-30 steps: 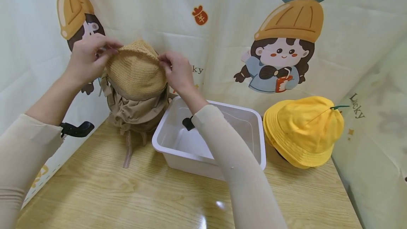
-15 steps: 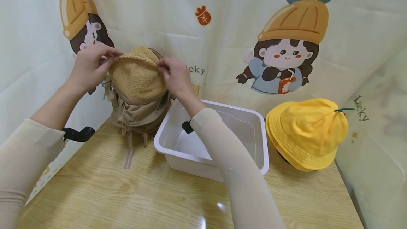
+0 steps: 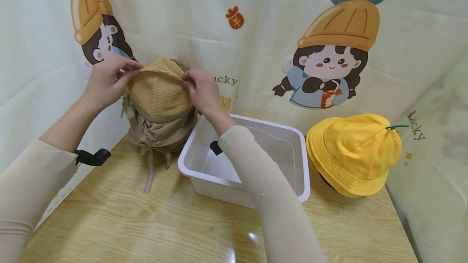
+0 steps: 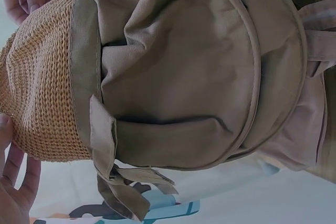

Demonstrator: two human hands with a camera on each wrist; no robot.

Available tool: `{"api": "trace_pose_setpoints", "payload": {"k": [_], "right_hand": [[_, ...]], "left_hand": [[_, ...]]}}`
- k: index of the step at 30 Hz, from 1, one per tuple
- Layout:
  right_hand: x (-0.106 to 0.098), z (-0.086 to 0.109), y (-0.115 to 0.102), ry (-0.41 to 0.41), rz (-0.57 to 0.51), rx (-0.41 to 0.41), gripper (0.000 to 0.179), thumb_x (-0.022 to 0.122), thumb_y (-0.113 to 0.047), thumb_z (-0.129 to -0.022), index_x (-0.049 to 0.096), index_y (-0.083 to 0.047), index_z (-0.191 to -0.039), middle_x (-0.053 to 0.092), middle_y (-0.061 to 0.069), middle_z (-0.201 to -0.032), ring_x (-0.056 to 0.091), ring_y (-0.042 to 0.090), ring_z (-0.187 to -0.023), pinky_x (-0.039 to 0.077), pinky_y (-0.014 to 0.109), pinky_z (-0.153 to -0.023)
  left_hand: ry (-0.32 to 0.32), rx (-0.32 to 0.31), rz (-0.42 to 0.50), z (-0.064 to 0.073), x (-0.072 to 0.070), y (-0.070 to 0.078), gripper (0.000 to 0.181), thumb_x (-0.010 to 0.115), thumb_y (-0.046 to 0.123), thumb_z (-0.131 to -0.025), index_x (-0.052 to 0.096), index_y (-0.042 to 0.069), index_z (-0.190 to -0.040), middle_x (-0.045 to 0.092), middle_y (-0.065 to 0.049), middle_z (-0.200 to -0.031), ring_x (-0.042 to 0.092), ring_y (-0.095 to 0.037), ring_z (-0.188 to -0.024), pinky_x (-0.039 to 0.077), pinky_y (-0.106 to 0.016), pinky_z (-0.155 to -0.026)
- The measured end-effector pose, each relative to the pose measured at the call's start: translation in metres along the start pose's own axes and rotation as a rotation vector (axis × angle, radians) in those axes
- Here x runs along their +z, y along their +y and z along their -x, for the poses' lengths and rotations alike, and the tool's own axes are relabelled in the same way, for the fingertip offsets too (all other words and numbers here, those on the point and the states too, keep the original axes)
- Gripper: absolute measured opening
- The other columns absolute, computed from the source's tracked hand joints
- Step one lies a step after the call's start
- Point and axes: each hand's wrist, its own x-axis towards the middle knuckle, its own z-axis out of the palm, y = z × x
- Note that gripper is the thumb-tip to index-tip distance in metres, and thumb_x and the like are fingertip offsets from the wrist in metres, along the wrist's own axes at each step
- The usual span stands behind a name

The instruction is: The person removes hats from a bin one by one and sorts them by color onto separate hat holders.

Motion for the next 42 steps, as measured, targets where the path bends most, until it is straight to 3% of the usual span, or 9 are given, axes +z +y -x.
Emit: {"api": "trace_pose_setpoints", "payload": {"k": [5, 10, 14, 16, 19, 23, 26, 30, 42], "right_hand": [[0.002, 0.002, 0.003, -0.005, 0.012, 0.007, 0.013, 0.066, -0.01, -0.096, 0.074, -0.011, -0.106, 0.074, 0.001, -0.107, 0.068, 0.011, -0.097, 0.052, 0.018, -0.085], [0.005, 0.004, 0.006, -0.033, 0.028, 0.027, 0.014, 0.065, -0.012, -0.097, 0.073, -0.012, -0.108, 0.074, 0.0, -0.108, 0.067, 0.01, -0.098, 0.051, 0.019, -0.086], [0.006, 0.004, 0.007, -0.04, 0.002, 0.052, 0.016, 0.066, -0.015, -0.097, 0.072, -0.012, -0.112, 0.073, 0.001, -0.109, 0.067, 0.011, -0.098, 0.052, 0.02, -0.086], [0.005, 0.004, 0.006, -0.05, -0.045, 0.05, 0.023, 0.066, -0.017, -0.097, 0.069, -0.013, -0.119, 0.072, 0.003, -0.112, 0.067, 0.013, -0.101, 0.053, 0.021, -0.087], [0.004, 0.005, 0.004, -0.081, -0.091, 0.004, 0.042, 0.067, -0.027, -0.097, 0.058, -0.017, -0.137, 0.066, 0.003, -0.128, 0.062, 0.015, -0.115, 0.05, 0.026, -0.097], [0.007, 0.005, 0.001, -0.157, -0.034, -0.105, 0.073, 0.067, -0.044, -0.094, 0.032, -0.028, -0.157, 0.04, -0.001, -0.157, 0.038, 0.013, -0.143, 0.034, 0.035, -0.116], [0.012, 0.005, -0.001, -0.234, 0.032, -0.165, 0.087, 0.065, -0.052, -0.093, 0.014, -0.034, -0.161, 0.016, 0.0, -0.167, 0.018, 0.012, -0.152, 0.025, 0.041, -0.121], [0.019, 0.005, 0.0, -0.299, 0.08, -0.199, 0.095, 0.065, -0.055, -0.091, 0.003, -0.036, -0.161, -0.003, -0.002, -0.168, 0.01, 0.016, -0.153, 0.022, 0.041, -0.122], [0.029, 0.008, 0.005, -0.313, 0.122, -0.19, 0.097, 0.067, -0.058, -0.088, 0.006, -0.036, -0.161, 0.002, -0.007, -0.168, 0.012, 0.011, -0.152, 0.025, 0.034, -0.12]], "left_hand": [[-0.005, 0.015, 0.005, 0.002, 0.003, 0.001, 0.017, 0.061, -0.001, -0.096, 0.073, 0.002, -0.108, 0.071, -0.013, -0.097, 0.061, -0.02, -0.085, 0.038, -0.013, -0.072], [-0.027, -0.022, 0.01, 0.008, 0.006, -0.001, 0.018, 0.06, 0.0, -0.097, 0.072, 0.001, -0.11, 0.07, -0.014, -0.099, 0.061, -0.022, -0.087, 0.039, -0.013, -0.072], [-0.013, -0.021, 0.037, 0.014, 0.016, -0.005, 0.023, 0.058, 0.013, -0.101, 0.068, 0.002, -0.12, 0.066, -0.017, -0.108, 0.061, -0.028, -0.097, 0.046, -0.029, -0.081], [-0.004, -0.006, 0.05, 0.019, 0.023, -0.005, 0.043, 0.057, 0.035, -0.102, 0.06, 0.005, -0.132, 0.061, -0.019, -0.121, 0.057, -0.033, -0.111, 0.045, -0.044, -0.092], [-0.016, 0.043, 0.036, 0.028, 0.032, -0.004, 0.086, 0.054, 0.07, -0.089, 0.04, 0.012, -0.15, 0.044, -0.021, -0.145, 0.042, -0.039, -0.132, 0.034, -0.059, -0.107], [-0.066, 0.139, -0.051, 0.037, 0.044, -0.003, 0.115, 0.053, 0.088, -0.073, 0.016, 0.021, -0.16, 0.018, -0.019, -0.162, 0.02, -0.041, -0.148, 0.02, -0.063, -0.117], [-0.075, 0.203, -0.11, 0.042, 0.051, -0.004, 0.122, 0.054, 0.091, -0.069, 0.005, 0.027, -0.162, 0.009, -0.019, -0.164, 0.009, -0.043, -0.151, 0.014, -0.065, -0.118], [-0.052, 0.246, -0.154, 0.045, 0.057, -0.008, 0.126, 0.058, 0.089, -0.066, 0.003, 0.029, -0.162, 0.008, -0.021, -0.164, 0.004, -0.045, -0.151, 0.012, -0.067, -0.117], [-0.072, 0.256, -0.177, 0.052, 0.067, -0.019, 0.123, 0.062, 0.085, -0.068, 0.009, 0.026, -0.162, 0.007, -0.022, -0.164, 0.003, -0.044, -0.152, 0.013, -0.065, -0.118]]}}
